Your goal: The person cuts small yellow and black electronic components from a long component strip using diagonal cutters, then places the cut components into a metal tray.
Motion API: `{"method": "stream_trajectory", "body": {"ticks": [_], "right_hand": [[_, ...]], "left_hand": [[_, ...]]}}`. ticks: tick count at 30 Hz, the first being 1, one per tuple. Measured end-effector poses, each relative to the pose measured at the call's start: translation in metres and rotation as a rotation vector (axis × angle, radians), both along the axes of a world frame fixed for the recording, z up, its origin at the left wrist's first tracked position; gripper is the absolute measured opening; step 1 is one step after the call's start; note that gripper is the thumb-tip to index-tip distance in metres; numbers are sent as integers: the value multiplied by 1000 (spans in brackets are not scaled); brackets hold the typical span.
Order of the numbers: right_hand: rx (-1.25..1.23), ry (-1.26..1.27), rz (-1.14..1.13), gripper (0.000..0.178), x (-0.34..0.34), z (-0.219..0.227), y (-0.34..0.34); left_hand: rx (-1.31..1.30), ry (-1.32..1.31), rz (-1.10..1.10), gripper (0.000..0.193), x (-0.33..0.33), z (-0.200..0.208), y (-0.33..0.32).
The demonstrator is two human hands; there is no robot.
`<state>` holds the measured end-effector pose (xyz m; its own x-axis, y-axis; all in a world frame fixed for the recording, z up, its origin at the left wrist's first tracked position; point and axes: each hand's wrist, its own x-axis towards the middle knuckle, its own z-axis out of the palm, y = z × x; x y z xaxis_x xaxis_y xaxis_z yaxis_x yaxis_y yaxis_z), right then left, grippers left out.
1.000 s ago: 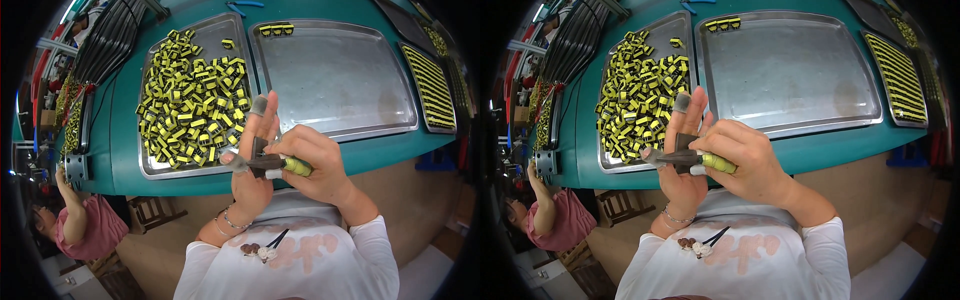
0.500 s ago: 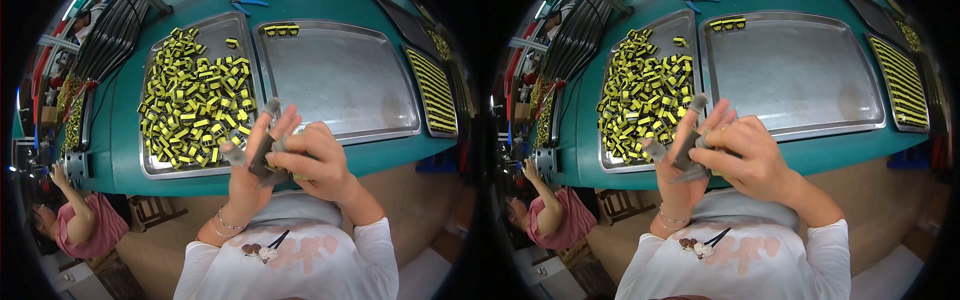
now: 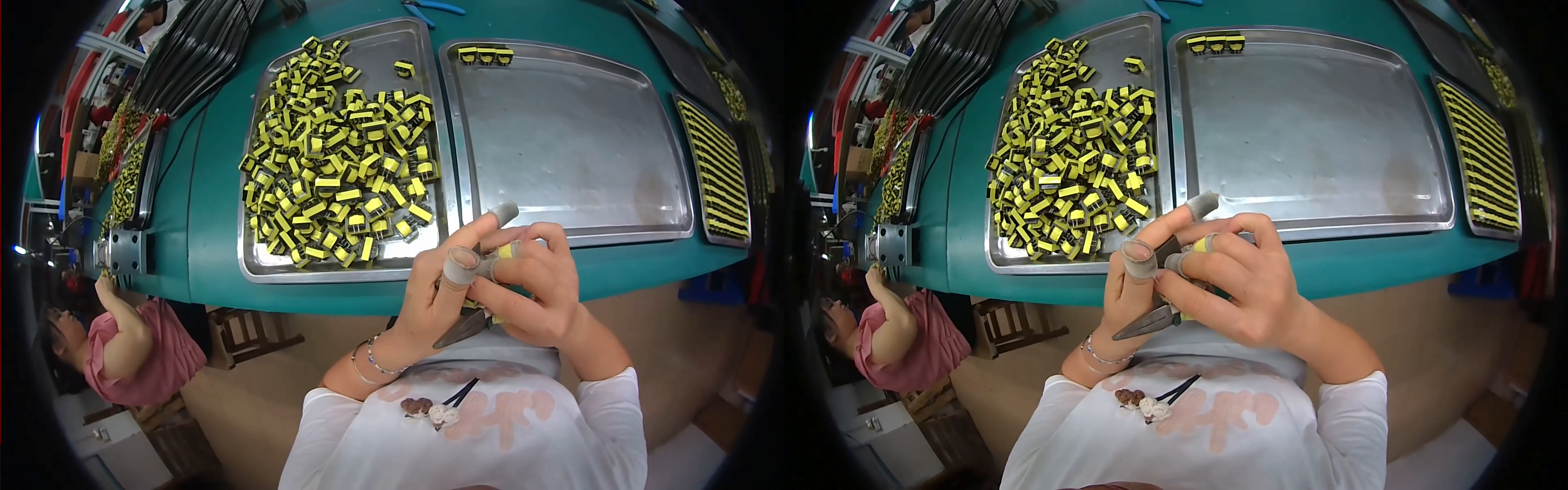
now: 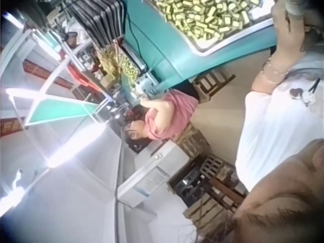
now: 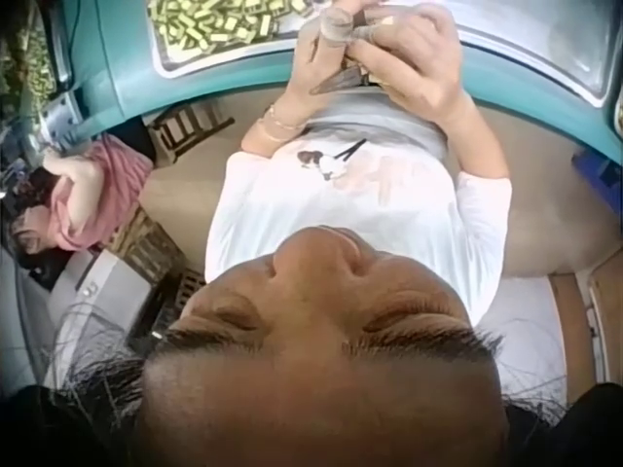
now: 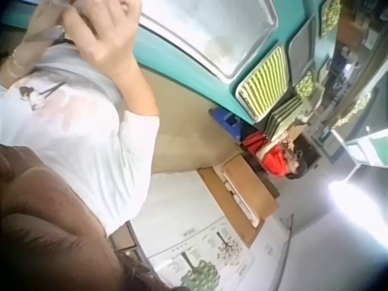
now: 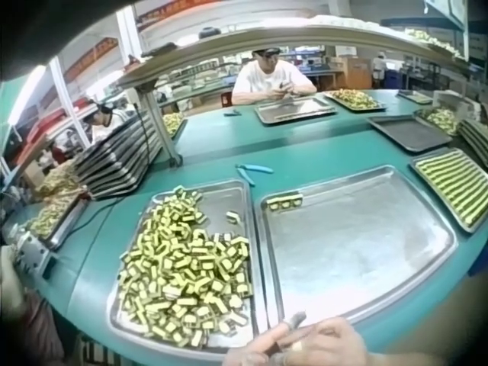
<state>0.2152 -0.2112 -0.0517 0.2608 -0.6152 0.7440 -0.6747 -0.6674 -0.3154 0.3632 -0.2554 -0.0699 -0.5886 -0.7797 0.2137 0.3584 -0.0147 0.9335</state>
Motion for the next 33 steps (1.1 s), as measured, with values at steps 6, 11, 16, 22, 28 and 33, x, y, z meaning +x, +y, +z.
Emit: {"method": "stream_trajectory", "body": {"ticks": [6,11,16,22,28,33], "right_hand": [[42,-110,-103,36,-22,16,0],[249,-113,-258,37,-59,34,-30],[288,40,-432,32,-108,16,-99],[332,246,-625,25,-141,-15,-162],[257,278,-614,24,-140,-22,-186],[252,266,-577,24,-141,-25,-193]], "left_hand": [[-561,-545,449,32,34,21,-32],[-1150,-991,335,36,67,43,-63],[-1307,-1046,259,30,68,49,-73],[-1287,-1019,262,38,70,47,-75],[-1300,-1049,274,35,71,42,-77],[-1307,-1073,284,34,69,43,-76]]}}
